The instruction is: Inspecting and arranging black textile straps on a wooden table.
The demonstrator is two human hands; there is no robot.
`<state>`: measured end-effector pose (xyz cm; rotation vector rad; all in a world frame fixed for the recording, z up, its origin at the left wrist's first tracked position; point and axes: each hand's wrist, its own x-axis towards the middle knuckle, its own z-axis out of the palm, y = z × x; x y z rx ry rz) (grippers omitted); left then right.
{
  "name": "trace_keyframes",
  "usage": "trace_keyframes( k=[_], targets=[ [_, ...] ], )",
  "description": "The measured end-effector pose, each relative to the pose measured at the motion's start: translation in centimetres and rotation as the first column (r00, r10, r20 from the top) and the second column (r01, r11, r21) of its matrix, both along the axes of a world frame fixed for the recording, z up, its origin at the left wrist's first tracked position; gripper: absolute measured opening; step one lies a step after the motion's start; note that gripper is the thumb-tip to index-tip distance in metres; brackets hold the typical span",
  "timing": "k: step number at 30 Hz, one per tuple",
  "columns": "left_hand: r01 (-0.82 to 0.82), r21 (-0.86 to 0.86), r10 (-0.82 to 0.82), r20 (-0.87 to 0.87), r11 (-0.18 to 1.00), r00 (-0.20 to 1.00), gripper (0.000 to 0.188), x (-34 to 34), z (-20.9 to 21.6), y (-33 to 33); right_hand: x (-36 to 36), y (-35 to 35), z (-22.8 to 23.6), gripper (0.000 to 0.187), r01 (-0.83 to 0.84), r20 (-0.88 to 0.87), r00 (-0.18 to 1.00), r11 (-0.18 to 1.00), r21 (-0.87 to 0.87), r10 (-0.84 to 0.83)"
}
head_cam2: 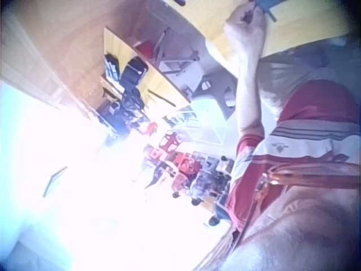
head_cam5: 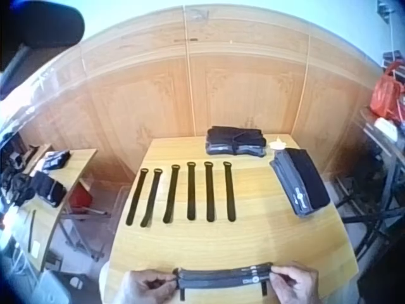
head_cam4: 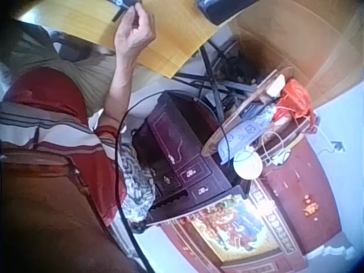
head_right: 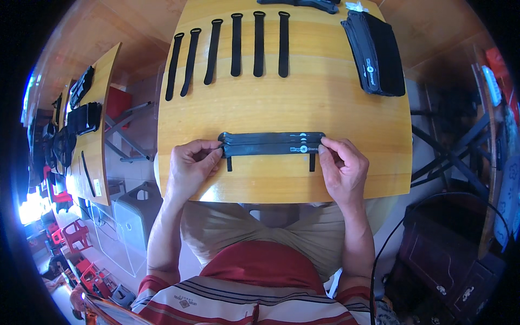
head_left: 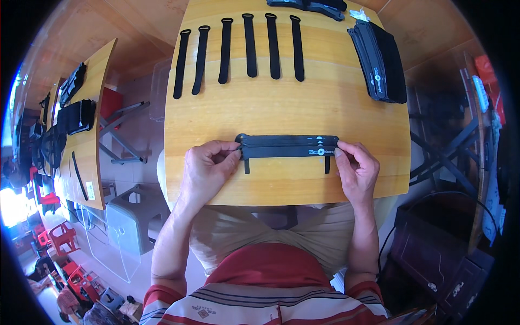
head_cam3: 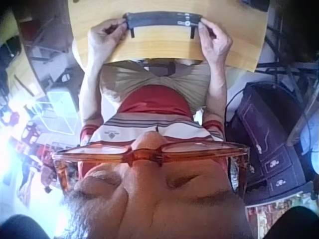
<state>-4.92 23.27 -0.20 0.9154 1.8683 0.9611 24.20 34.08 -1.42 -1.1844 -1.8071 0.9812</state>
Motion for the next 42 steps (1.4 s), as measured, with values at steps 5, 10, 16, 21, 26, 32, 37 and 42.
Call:
trace_keyframes(
  k=[5, 10, 16, 21, 26, 32, 37, 42],
  targets=[
    [-0.009, 0.014, 0.008, 0.022, 1.000, 1.000, 0.017, 0.14, 0.11, 0.03, -0.01, 0.04, 0.09, 0.012, -0.001, 0.006, 1.000, 1.000, 0.001, 0.001],
    [-0.015, 0.004, 0.015, 0.048, 1.000, 0.999, 0.018, 0.32, 0.49, 0.11, -0.06, -0.10, -0.03, 0.012, 0.031, -0.006, 1.000, 0.999, -0.019, -0.031],
    [-0.035, 0.003, 0.035, 0.056, 0.999, 0.998, 0.017, 0.33, 0.44, 0.17, -0.19, -0.01, 0.07, 0.013, 0.009, -0.006, 1.000, 1.000, 0.027, -0.008],
    [-0.052, -0.006, 0.052, 0.044, 0.999, 0.998, 0.016, 0.42, 0.49, 0.10, -0.38, 0.08, 0.00, 0.014, -0.004, -0.004, 1.000, 0.996, 0.090, 0.004],
    [-0.047, -0.004, 0.047, 0.033, 0.999, 0.998, 0.017, 0.42, 0.53, 0.14, -0.24, 0.12, -0.22, 0.015, -0.008, 0.010, 1.000, 0.993, 0.116, 0.006],
    [-0.056, -0.006, 0.056, 0.040, 0.998, 0.998, 0.017, 0.53, 0.87, 0.15, -0.27, 0.11, -0.35, 0.014, -0.013, 0.049, 0.999, 0.988, 0.153, 0.005],
    [-0.028, 0.015, 0.028, -0.006, 1.000, 1.000, 0.018, 0.30, 0.18, -0.02, -0.22, -0.01, -0.28, 0.013, -0.005, 0.047, 0.999, 0.990, 0.139, -0.002],
    [-0.035, -0.002, 0.035, 0.014, 0.999, 0.999, 0.019, 0.26, 0.36, -0.05, -0.40, -0.10, 0.09, 0.013, 0.001, 0.043, 0.999, 0.994, 0.109, -0.005]
  ],
)
